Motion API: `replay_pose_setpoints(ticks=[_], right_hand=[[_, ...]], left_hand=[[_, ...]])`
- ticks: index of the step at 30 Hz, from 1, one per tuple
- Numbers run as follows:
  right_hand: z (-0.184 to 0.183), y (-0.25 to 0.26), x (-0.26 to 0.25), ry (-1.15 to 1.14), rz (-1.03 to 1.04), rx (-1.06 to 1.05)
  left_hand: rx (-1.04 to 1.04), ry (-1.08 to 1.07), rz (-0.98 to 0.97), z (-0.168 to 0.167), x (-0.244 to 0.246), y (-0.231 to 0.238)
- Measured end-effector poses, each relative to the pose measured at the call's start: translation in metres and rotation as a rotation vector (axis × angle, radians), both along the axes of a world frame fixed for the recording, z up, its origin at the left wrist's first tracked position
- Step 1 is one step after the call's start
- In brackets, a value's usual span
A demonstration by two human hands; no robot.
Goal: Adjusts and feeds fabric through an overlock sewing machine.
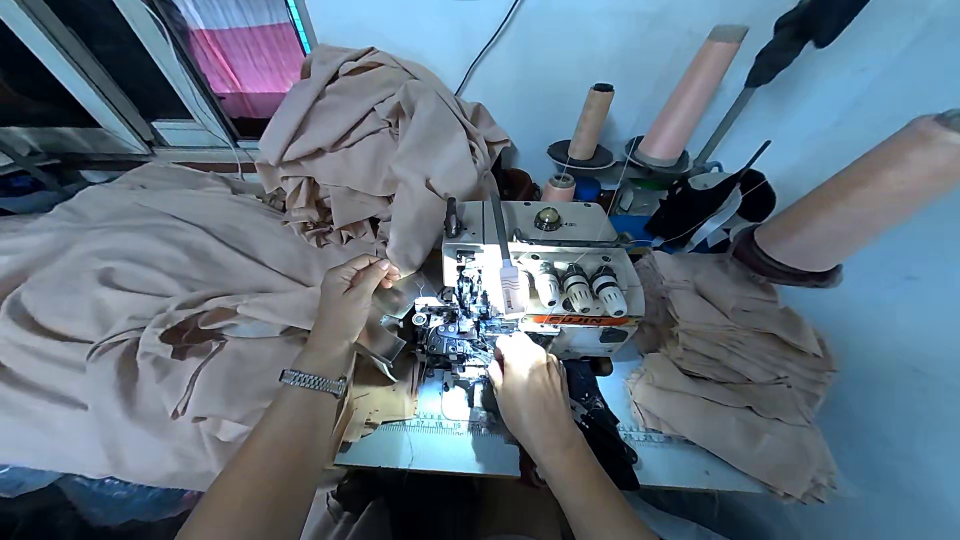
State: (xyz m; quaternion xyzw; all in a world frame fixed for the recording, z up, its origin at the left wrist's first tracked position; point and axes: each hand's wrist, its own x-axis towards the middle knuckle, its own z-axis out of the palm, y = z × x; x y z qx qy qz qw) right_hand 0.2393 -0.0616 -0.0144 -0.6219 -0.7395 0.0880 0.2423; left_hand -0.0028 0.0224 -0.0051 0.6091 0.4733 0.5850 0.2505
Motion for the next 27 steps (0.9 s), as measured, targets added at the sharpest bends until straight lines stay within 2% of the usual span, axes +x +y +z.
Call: replay_pose_setpoints(ticks=[7, 13, 18, 23, 27], right_hand=[[-0.005, 0.005, -0.006, -0.026, 0.025, -0.095], [-0.012, 0.004, -0.009, 0.033, 0.038, -0.002], [-0.007, 0.004, -0.006, -0.014, 0.015, -0.104], [-0.013, 0.004, -0.012, 0.028, -0.041, 0.07], [-0.013, 0.008, -0.018, -0.031, -0.031, -0.063]], left_hand=[[0.006, 0.0, 0.009, 0.0, 0.0, 0.0], [-0.009, -0.006, 0.006, 0.0, -0.001, 0.0], [-0.007, -0.019, 0.007, 0.001, 0.001, -0.001], [-0.004, -0.017, -0.002, 0.0, 0.001, -0.001], [-0.001, -0.014, 0.008, 0.0, 0.001, 0.0]])
